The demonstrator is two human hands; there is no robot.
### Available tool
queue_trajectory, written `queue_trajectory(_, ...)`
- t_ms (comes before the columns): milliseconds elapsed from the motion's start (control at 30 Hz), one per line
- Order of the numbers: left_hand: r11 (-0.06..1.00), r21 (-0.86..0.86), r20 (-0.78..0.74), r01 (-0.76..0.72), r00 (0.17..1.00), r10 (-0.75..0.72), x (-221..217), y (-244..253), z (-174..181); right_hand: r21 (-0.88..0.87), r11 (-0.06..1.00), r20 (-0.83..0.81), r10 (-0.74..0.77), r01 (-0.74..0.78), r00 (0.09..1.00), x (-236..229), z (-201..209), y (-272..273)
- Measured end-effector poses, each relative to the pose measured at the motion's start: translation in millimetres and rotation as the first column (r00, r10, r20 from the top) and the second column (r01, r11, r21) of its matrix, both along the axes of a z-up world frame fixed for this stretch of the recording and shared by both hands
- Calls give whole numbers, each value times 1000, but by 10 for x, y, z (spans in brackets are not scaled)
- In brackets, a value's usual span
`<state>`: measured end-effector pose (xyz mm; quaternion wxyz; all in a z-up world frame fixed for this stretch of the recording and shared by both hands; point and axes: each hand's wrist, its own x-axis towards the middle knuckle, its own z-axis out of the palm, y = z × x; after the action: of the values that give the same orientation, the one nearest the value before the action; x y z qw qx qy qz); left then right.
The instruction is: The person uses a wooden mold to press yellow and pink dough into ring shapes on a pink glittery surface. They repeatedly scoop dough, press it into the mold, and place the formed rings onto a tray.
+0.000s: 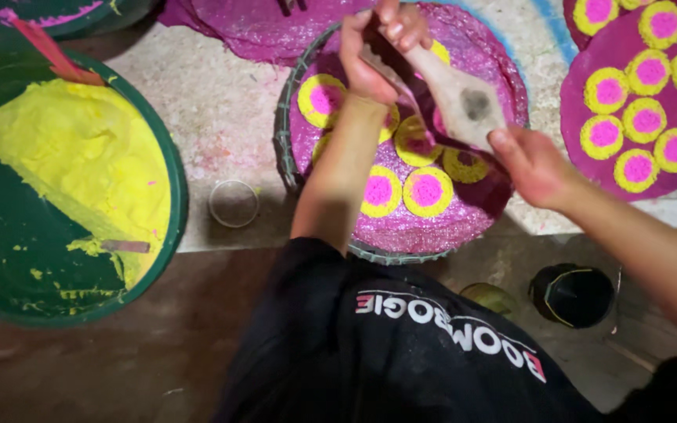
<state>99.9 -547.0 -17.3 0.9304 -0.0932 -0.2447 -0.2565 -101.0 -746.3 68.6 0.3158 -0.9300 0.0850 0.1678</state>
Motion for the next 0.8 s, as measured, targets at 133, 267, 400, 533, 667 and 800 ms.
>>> queue_trajectory(133, 993, 100, -1, 56, 998, -56, -107, 36, 150, 422, 899, -212, -29, 118, 977, -187, -119, -167)
queue_trajectory(267, 989, 24, -91, 148, 985, -145, -401, -359, 217, 414, 878, -336, -95, 238, 937, -609, 135, -596)
queue_trajectory(400, 975, -74, -109, 208, 970, -215, -550, -774, 156, 192, 923, -287, -271, 333, 919, -816, 245, -680)
queue_trajectory(533, 959, -127, -70, 252, 962, -262, -472, -893, 13, 58, 951, -137, -293, 303, 946, -791, 202, -444)
queue_trajectory(667, 971, -78, -18, 225, 974, -227, -434, -877, -119, 149, 947, -120, -269, 285, 956, -779, 170, -297)
queue_trajectory(800, 968, -70, -83, 240, 966, -245, -505, -919, -145, 131, 934, -225, -298, 331, 928, -767, 202, -424)
